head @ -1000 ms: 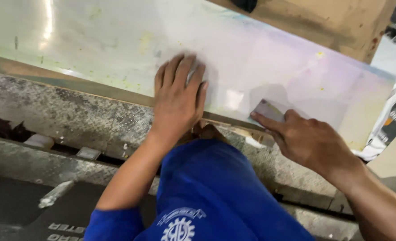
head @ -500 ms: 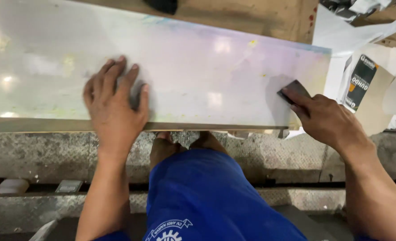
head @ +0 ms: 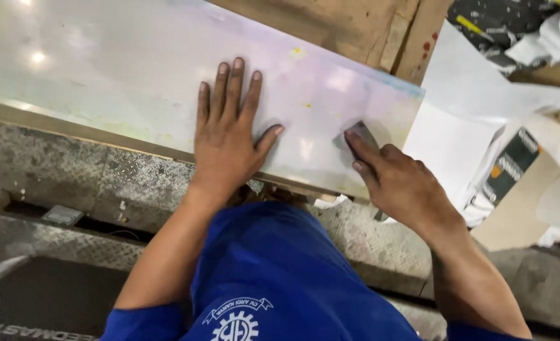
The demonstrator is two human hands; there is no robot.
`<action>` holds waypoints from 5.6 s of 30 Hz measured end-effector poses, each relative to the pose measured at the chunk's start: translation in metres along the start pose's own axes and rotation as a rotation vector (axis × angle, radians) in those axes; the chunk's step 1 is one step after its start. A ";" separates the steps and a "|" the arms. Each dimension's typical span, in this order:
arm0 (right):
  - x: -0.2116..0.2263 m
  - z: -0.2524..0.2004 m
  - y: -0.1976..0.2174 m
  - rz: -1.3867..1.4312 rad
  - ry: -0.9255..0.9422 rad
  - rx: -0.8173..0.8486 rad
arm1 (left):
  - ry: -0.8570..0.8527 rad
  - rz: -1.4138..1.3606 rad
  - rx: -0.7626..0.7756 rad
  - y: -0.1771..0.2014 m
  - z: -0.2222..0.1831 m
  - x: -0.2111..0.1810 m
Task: The person is cleaning and scraping residue off a large metal printing plate at a workbench.
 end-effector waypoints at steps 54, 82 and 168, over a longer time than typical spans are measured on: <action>0.086 0.127 0.034 -0.282 0.025 -0.036 | -0.028 -0.132 0.074 0.019 0.016 0.032; 0.085 0.127 0.025 -0.272 0.028 -0.143 | -0.052 -0.147 -0.003 0.017 0.018 0.031; 0.056 0.064 0.008 -0.193 -0.040 0.034 | -0.040 -0.137 0.002 0.019 0.021 0.028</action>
Point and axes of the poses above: each hand's wrist, its own z-axis towards the middle knuckle, its own y-axis out of the back of the hand, x = y × z, the point moved 2 cm from there along z, towards the middle knuckle, and after that the axes turned 1 degree about y, right-handed, at the moved point
